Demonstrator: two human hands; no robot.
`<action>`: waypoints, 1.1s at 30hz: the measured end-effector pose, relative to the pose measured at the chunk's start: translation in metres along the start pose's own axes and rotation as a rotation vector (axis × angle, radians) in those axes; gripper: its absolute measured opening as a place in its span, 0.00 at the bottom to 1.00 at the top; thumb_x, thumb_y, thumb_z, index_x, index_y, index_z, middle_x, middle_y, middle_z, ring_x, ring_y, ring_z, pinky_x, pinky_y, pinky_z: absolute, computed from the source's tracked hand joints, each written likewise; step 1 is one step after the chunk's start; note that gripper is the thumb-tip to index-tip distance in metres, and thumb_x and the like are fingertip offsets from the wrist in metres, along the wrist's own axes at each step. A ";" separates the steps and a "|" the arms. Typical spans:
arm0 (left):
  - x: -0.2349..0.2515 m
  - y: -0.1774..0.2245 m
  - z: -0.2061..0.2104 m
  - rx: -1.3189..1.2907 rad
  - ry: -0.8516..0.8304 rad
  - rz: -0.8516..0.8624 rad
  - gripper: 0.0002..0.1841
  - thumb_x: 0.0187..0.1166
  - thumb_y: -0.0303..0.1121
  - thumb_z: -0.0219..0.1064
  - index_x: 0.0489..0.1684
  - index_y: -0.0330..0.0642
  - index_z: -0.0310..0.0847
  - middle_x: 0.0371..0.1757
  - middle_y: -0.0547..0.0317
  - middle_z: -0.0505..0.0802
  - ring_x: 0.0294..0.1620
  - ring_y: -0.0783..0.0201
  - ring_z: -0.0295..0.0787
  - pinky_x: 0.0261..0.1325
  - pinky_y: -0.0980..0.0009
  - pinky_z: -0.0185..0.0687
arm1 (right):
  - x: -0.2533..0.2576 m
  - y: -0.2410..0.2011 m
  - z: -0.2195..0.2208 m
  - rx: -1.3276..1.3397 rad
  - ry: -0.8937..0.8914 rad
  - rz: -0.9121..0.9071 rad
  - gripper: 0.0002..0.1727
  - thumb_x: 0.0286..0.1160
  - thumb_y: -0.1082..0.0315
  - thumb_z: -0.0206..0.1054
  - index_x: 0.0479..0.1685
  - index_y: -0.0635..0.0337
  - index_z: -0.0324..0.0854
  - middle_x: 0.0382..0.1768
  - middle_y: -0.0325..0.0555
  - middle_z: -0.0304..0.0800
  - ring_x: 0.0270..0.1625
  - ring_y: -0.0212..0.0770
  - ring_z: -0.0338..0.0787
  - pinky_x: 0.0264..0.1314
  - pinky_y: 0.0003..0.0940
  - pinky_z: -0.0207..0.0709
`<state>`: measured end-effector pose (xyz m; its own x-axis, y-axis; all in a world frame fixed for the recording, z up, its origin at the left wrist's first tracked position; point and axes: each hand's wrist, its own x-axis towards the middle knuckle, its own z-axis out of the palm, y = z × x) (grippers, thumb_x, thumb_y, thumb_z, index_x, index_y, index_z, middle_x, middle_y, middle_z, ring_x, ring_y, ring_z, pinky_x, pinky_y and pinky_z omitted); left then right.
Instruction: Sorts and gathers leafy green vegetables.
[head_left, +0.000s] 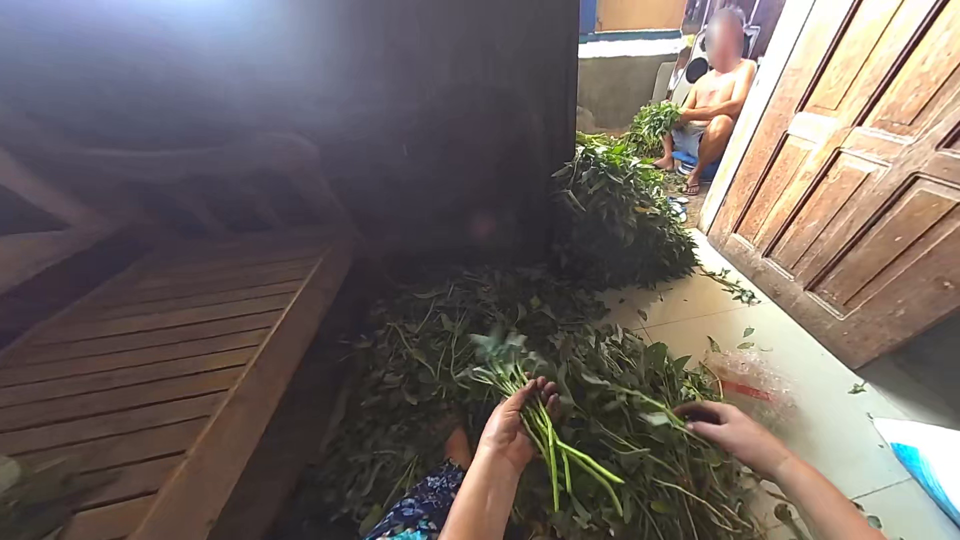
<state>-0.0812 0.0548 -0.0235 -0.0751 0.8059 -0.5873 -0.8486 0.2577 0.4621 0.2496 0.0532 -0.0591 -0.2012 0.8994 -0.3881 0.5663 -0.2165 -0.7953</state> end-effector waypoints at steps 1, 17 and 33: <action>-0.001 -0.001 0.001 -0.014 -0.012 0.002 0.06 0.88 0.25 0.55 0.54 0.36 0.75 0.38 0.50 0.93 0.35 0.60 0.94 0.41 0.67 0.93 | -0.007 0.001 -0.002 0.228 0.037 0.028 0.17 0.81 0.71 0.65 0.66 0.63 0.83 0.53 0.46 0.92 0.49 0.36 0.91 0.56 0.34 0.85; -0.010 -0.055 0.003 0.646 -0.238 0.189 0.18 0.81 0.20 0.66 0.68 0.31 0.74 0.41 0.46 0.94 0.33 0.59 0.92 0.34 0.68 0.88 | -0.041 -0.005 0.119 0.155 0.361 -0.213 0.22 0.72 0.75 0.67 0.67 0.73 0.79 0.58 0.62 0.88 0.58 0.49 0.90 0.65 0.44 0.83; 0.007 -0.077 -0.013 0.746 -0.192 0.217 0.21 0.68 0.17 0.76 0.59 0.28 0.79 0.45 0.47 0.92 0.37 0.61 0.92 0.42 0.67 0.90 | -0.044 -0.016 0.137 -0.155 0.347 -0.319 0.16 0.78 0.66 0.68 0.53 0.72 0.89 0.50 0.64 0.92 0.54 0.56 0.93 0.65 0.45 0.84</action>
<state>-0.0230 0.0333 -0.0715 -0.0492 0.9393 -0.3395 -0.2459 0.3181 0.9156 0.1400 -0.0348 -0.0933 -0.1205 0.9908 0.0622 0.6377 0.1252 -0.7600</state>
